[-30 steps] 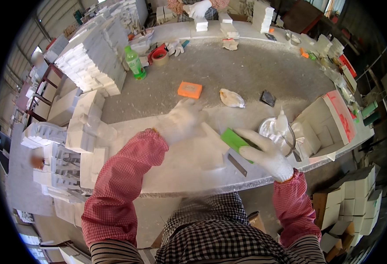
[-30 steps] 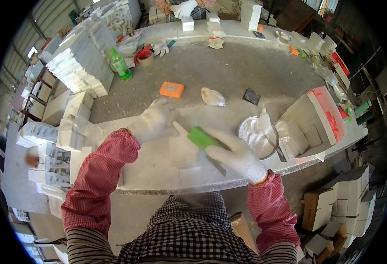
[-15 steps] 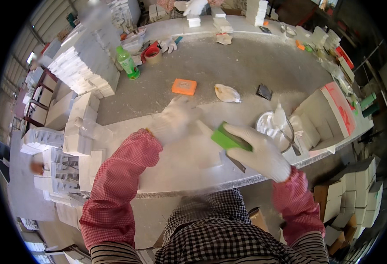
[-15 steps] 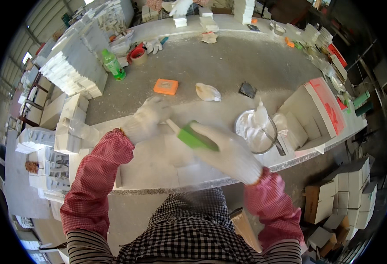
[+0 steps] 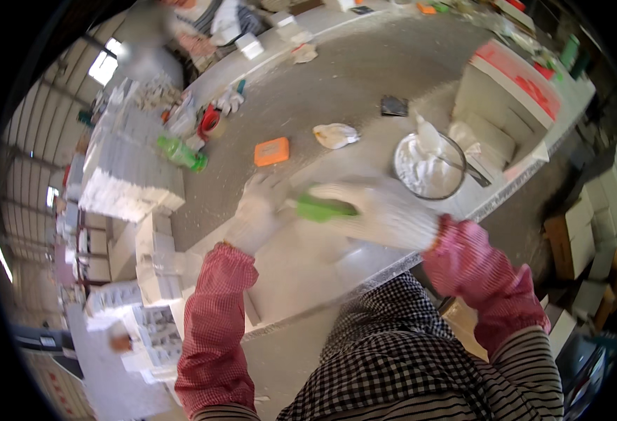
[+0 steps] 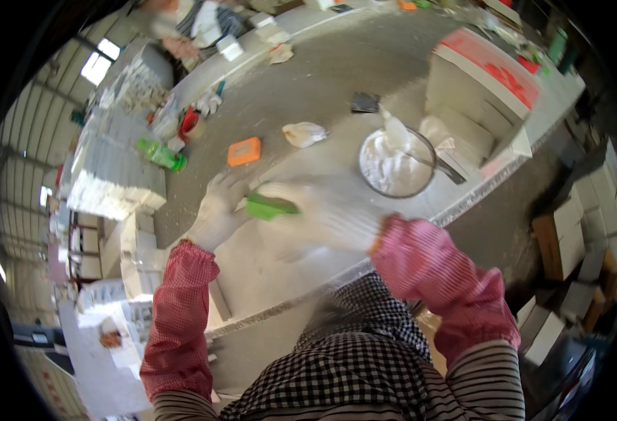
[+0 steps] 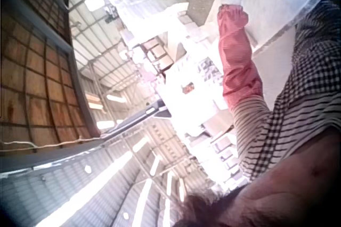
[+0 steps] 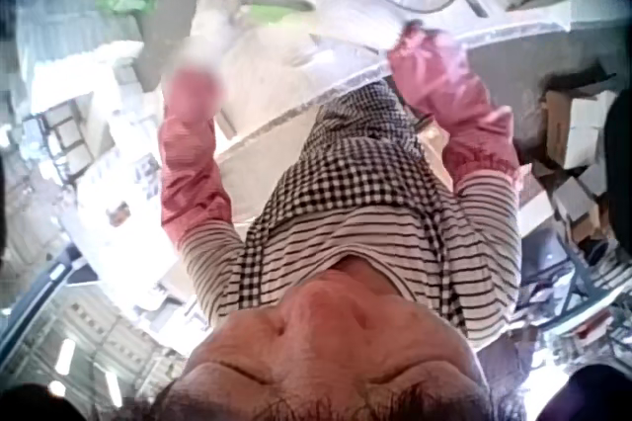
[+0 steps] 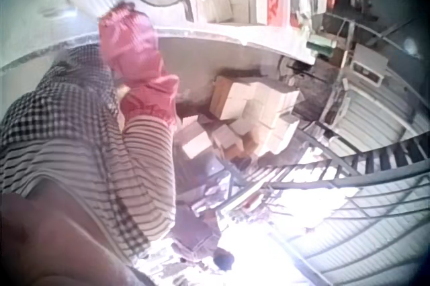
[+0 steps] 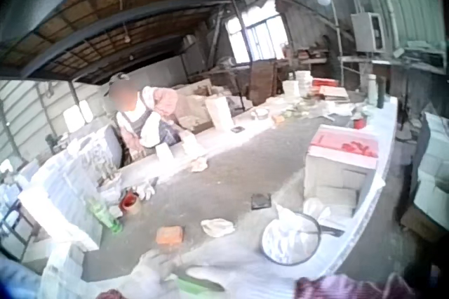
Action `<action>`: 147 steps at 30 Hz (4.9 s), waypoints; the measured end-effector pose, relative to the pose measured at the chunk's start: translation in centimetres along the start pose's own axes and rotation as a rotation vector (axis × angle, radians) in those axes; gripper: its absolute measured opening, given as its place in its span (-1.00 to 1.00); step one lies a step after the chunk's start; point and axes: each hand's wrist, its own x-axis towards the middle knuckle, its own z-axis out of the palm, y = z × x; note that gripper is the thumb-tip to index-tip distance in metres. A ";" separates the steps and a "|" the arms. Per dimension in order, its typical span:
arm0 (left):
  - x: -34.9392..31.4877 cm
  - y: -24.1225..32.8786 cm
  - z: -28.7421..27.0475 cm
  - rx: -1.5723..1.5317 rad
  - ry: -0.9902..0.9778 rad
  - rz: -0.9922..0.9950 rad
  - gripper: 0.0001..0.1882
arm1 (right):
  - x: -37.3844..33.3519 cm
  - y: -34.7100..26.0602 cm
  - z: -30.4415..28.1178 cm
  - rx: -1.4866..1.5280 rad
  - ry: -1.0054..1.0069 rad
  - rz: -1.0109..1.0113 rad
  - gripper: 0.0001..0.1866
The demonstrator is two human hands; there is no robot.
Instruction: The person applies a white paste to the edges of small white boxes using a metal spatula and then places them into a larger cardboard box. The process is repeated for multiple boxes.
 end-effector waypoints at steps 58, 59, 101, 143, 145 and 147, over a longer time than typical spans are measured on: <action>-3.8 9.2 1.2 -0.054 -0.089 -0.273 -0.17 | -0.6 7.9 10.1 -0.316 0.494 -0.091 -0.31; -3.9 9.1 1.1 -0.055 -0.093 -0.269 -0.17 | -0.6 7.9 10.3 -0.396 0.457 -0.116 -0.29; -20.7 19.2 -1.9 -1.581 0.350 -1.133 -0.61 | -8.0 -0.3 12.0 0.243 0.348 0.097 -0.43; -27.0 11.6 3.3 0.043 0.167 -1.489 -0.10 | -10.1 2.0 13.5 -0.172 0.464 -0.045 -0.57; -27.0 11.5 3.7 0.047 0.199 -1.477 -0.11 | -9.8 2.3 13.1 -0.180 0.459 -0.004 -0.58; -26.9 11.4 3.2 -0.003 0.201 -1.487 -0.16 | -9.7 2.4 13.0 -0.174 0.457 0.019 -0.58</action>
